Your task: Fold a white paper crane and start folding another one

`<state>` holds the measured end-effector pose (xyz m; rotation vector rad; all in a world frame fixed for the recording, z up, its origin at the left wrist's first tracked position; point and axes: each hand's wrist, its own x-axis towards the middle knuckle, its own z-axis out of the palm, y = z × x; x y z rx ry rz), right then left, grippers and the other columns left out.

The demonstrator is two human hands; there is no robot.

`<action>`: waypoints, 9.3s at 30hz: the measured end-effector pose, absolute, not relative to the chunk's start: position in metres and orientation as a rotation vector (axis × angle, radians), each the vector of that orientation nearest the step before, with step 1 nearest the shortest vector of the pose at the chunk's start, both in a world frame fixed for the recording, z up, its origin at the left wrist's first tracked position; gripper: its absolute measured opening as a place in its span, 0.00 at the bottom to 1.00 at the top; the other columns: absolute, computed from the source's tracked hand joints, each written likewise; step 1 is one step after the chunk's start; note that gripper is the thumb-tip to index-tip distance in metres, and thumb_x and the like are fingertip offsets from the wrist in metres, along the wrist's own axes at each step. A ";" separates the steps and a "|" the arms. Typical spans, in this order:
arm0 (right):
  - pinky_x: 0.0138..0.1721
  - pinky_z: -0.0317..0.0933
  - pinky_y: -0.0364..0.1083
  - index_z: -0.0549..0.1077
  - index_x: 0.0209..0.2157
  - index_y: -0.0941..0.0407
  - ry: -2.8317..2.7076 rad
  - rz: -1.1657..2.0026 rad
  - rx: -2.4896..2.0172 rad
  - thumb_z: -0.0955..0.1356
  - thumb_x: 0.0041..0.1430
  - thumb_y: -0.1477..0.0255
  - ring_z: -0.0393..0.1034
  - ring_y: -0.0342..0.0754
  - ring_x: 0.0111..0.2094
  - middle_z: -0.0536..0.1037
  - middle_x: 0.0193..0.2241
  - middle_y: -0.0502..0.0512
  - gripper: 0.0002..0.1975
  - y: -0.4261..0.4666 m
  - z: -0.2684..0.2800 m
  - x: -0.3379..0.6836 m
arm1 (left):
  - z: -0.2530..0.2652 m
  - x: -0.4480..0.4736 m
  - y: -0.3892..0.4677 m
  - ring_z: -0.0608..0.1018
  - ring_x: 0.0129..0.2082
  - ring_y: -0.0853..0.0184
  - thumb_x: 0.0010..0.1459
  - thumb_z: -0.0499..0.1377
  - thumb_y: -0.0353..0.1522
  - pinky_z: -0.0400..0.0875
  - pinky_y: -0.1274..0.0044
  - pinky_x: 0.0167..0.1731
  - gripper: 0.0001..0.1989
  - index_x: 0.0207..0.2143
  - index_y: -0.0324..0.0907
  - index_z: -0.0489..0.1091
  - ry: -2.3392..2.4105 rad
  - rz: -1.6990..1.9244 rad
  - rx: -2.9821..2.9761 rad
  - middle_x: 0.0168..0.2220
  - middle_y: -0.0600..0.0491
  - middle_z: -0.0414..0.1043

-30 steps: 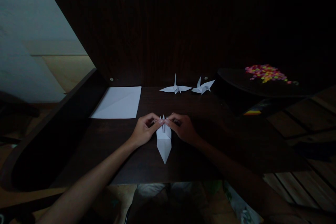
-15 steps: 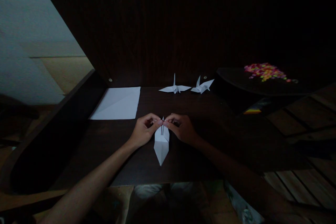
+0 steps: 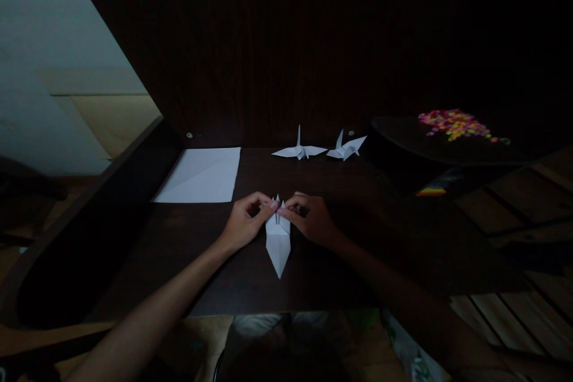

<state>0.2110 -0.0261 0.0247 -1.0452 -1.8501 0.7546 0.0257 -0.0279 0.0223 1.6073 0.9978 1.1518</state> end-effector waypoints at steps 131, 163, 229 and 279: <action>0.28 0.62 0.42 0.68 0.28 0.55 -1.431 1.118 -1.131 0.73 0.49 0.62 0.67 0.43 0.27 0.71 0.25 0.48 0.14 -0.019 0.010 0.203 | 0.019 0.020 -0.027 0.80 0.34 0.63 0.59 0.60 0.33 0.74 0.70 0.42 0.06 0.36 0.43 0.77 1.233 1.354 2.211 0.33 0.51 0.80; 0.33 0.66 0.45 0.72 0.42 0.55 -1.591 1.068 -1.228 0.68 0.53 0.71 0.73 0.46 0.28 0.78 0.25 0.49 0.13 -0.011 0.006 0.213 | 0.014 0.019 -0.018 0.77 0.35 0.61 0.52 0.66 0.37 0.71 0.70 0.37 0.13 0.38 0.41 0.72 1.389 0.853 2.064 0.35 0.50 0.75; 0.35 0.59 0.46 0.77 0.35 0.55 -2.571 0.379 -0.974 0.67 0.62 0.69 0.64 0.48 0.37 0.73 0.36 0.55 0.07 -0.010 0.020 0.246 | 0.015 0.012 -0.020 0.72 0.47 0.58 0.65 0.53 0.39 0.65 0.65 0.46 0.14 0.44 0.43 0.74 1.112 0.552 2.702 0.44 0.47 0.75; 0.44 0.60 0.51 0.75 0.39 0.56 -2.132 0.452 -1.221 0.72 0.55 0.73 0.65 0.51 0.40 0.73 0.36 0.56 0.09 -0.003 -0.004 0.234 | 0.005 0.022 -0.023 0.70 0.47 0.57 0.55 0.64 0.38 0.65 0.62 0.50 0.13 0.42 0.42 0.74 1.476 0.910 2.312 0.46 0.47 0.70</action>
